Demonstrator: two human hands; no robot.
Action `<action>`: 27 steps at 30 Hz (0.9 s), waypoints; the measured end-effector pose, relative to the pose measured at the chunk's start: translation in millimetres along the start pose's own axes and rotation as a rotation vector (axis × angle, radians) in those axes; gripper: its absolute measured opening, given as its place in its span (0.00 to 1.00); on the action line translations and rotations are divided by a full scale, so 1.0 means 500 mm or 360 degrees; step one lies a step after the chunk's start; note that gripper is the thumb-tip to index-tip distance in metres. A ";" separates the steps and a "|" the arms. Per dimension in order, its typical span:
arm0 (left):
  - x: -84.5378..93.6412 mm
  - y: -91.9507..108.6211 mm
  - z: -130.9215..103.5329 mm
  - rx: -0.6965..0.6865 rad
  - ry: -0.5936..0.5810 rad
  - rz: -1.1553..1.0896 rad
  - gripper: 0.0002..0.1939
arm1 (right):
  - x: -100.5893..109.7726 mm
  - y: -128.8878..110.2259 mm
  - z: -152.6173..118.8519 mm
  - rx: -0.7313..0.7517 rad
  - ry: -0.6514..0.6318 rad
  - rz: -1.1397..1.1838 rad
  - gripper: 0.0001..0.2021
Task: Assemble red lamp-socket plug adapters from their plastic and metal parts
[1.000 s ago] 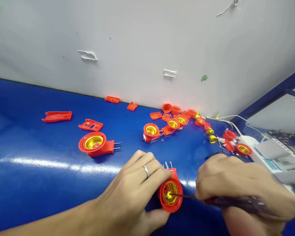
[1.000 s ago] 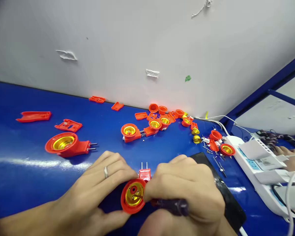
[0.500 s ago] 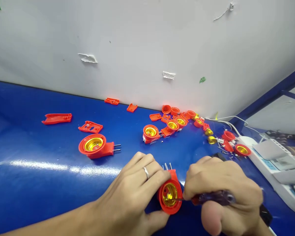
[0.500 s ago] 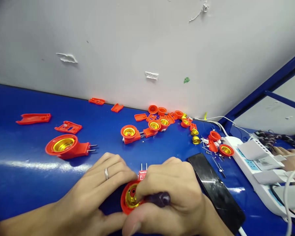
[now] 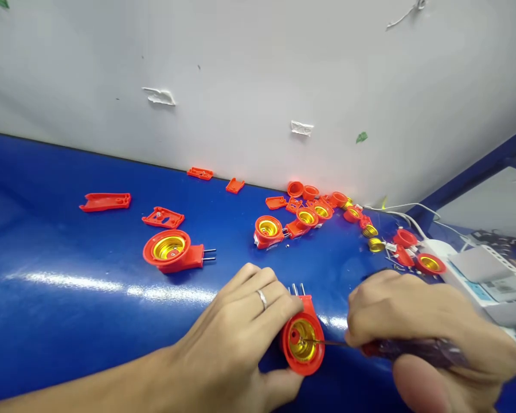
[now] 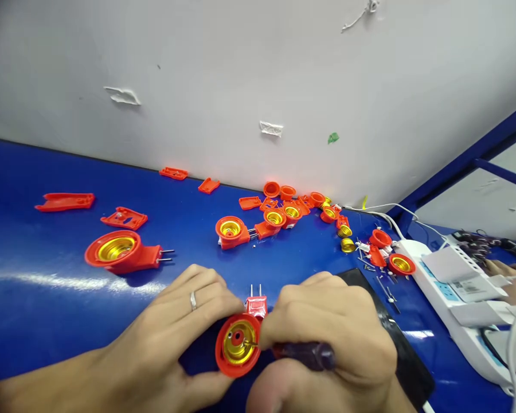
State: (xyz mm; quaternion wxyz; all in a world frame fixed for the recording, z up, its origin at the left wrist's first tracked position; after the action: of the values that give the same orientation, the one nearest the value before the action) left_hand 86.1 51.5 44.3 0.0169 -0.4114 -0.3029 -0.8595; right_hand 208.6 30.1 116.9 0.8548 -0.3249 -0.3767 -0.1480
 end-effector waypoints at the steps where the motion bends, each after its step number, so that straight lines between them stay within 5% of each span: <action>1: 0.000 0.001 0.000 -0.0008 -0.0001 -0.0013 0.14 | 0.002 0.000 0.000 -0.0005 0.0013 -0.0012 0.19; 10: 0.005 0.001 0.005 -0.0017 -0.0008 0.0005 0.15 | 0.006 -0.003 0.003 0.0026 -0.0141 0.0003 0.15; 27: 0.004 0.008 0.004 -0.0037 0.0011 0.0060 0.18 | -0.007 0.002 -0.014 -0.0005 0.0127 0.0005 0.18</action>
State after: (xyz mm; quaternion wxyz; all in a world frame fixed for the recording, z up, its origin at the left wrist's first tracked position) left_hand 87.0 49.5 48.7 0.0293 -0.4141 -0.2850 -0.8639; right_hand 210.5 26.0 110.2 0.8688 -0.3207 -0.3417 -0.1600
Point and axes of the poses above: each hand's wrist, its own z-axis towards the middle knuckle, its own x-axis out of the back of the hand, y = z × x, the point moved 8 cm from there along z, towards the middle knuckle, and after that the axes turned 6 degrees about -y, right-handed, at the moved point
